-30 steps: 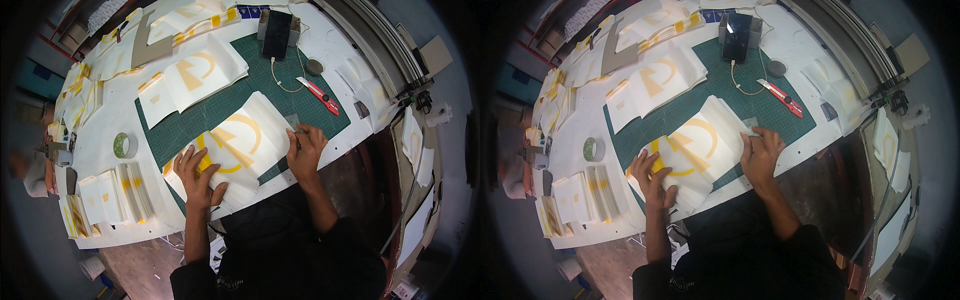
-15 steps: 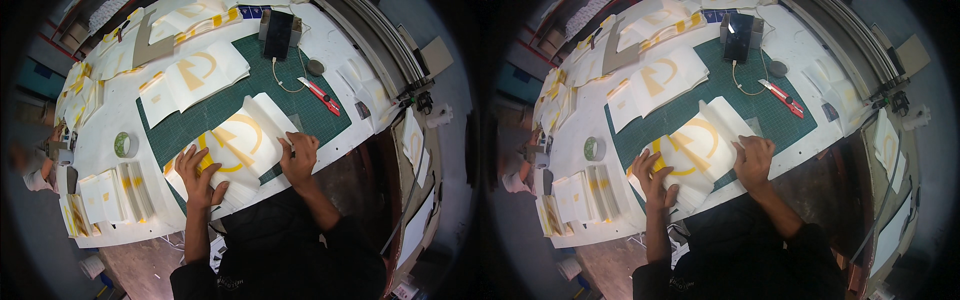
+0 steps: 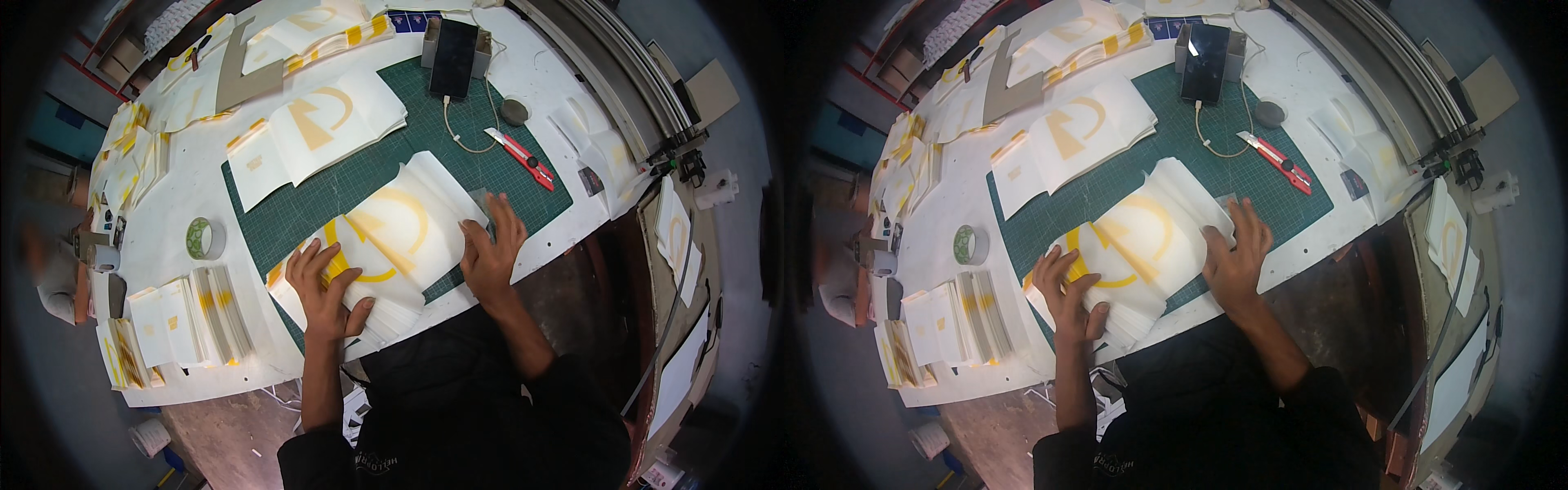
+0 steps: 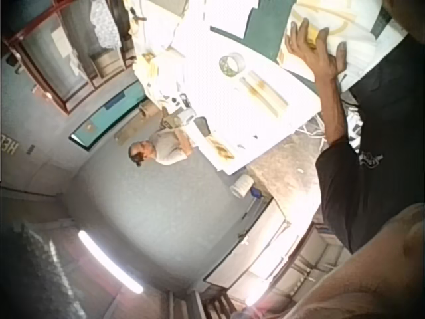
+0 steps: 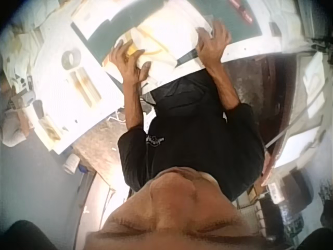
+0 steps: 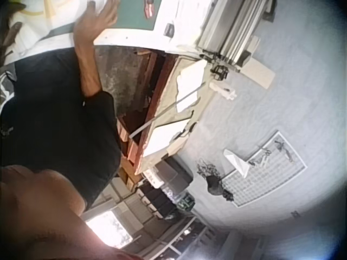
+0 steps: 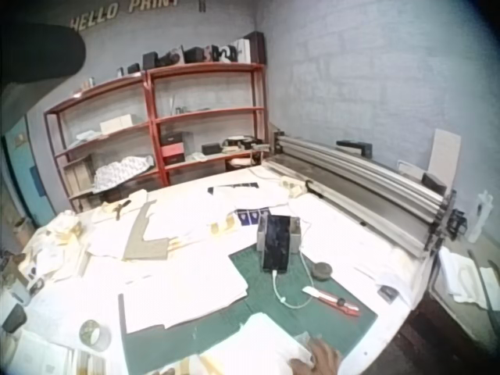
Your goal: The person repeatedly peels a yellow graphic sticker from a white backing sheet on a green cutting mat. They use both hands to lift and smooth the sticker, then place the sheet back down. The process is repeated multiple times on the same sheet.
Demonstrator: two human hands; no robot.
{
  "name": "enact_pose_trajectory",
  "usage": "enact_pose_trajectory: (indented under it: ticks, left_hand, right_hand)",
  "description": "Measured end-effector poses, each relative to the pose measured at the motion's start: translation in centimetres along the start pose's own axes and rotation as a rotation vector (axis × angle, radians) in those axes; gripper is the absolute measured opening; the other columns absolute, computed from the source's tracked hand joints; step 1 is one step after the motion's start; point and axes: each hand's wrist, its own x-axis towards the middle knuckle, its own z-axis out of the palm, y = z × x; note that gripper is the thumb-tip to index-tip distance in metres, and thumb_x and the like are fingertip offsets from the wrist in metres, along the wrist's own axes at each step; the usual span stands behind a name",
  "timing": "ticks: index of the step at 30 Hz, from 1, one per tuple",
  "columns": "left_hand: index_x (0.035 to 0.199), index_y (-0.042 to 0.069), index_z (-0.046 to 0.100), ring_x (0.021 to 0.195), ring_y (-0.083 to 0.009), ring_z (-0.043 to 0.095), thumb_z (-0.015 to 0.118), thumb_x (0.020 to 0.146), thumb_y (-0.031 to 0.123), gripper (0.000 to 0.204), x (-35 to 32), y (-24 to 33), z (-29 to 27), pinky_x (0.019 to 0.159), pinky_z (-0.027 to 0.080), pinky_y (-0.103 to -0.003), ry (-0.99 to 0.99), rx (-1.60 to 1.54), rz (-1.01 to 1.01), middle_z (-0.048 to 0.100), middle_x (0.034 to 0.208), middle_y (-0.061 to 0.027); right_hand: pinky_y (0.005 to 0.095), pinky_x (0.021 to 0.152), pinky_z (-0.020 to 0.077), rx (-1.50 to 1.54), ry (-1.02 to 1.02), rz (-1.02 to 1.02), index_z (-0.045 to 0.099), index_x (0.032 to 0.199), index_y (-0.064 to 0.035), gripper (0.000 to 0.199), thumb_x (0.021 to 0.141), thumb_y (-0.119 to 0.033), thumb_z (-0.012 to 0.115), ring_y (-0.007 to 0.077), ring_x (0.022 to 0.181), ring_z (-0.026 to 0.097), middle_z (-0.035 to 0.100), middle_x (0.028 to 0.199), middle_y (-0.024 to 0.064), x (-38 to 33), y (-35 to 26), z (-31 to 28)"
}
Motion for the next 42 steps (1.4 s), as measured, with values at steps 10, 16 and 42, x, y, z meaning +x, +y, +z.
enact_pose_trajectory:
  ticks: [10,16,42]
  left_hand:
    - [0.095,0.011,0.075,0.134,-0.0415,0.048,0.072,0.081,0.046,0.038,0.0,-0.1,0.0,0.113,0.028,-0.061,-0.008,-0.01,0.012,0.063,0.131,-0.0177]
    - [0.096,0.012,0.075,0.135,-0.041,0.048,0.073,0.08,0.046,0.038,0.0,0.0,-0.3,0.113,0.027,-0.062,-0.027,-0.01,0.006,0.062,0.132,-0.016]
    - [0.097,0.013,0.076,0.131,-0.0441,0.046,0.071,0.082,0.047,0.038,-0.3,0.0,0.1,0.113,0.029,-0.062,0.013,-0.031,-0.016,0.055,0.136,-0.022]
  right_hand:
    - [0.0454,0.095,0.05,0.589,-0.32,0.15,0.072,0.107,0.0016,0.028,0.086,-0.014,0.079,0.0388,0.113,0.062,0.065,0.12,0.0221,-1.1,-3.0,-0.1]
    - [0.0374,0.075,0.0554,0.476,-0.311,0.334,0.062,0.125,0.003,0.045,0.084,-0.005,0.079,0.0309,0.085,0.069,0.068,0.098,0.0183,0.5,-4.3,0.4]
    - [0.0434,0.077,0.0488,0.261,-0.081,0.393,0.068,0.085,-0.0001,0.019,0.078,-0.007,0.084,0.0315,0.083,0.064,0.066,0.09,0.0152,1.0,0.4,-0.4]
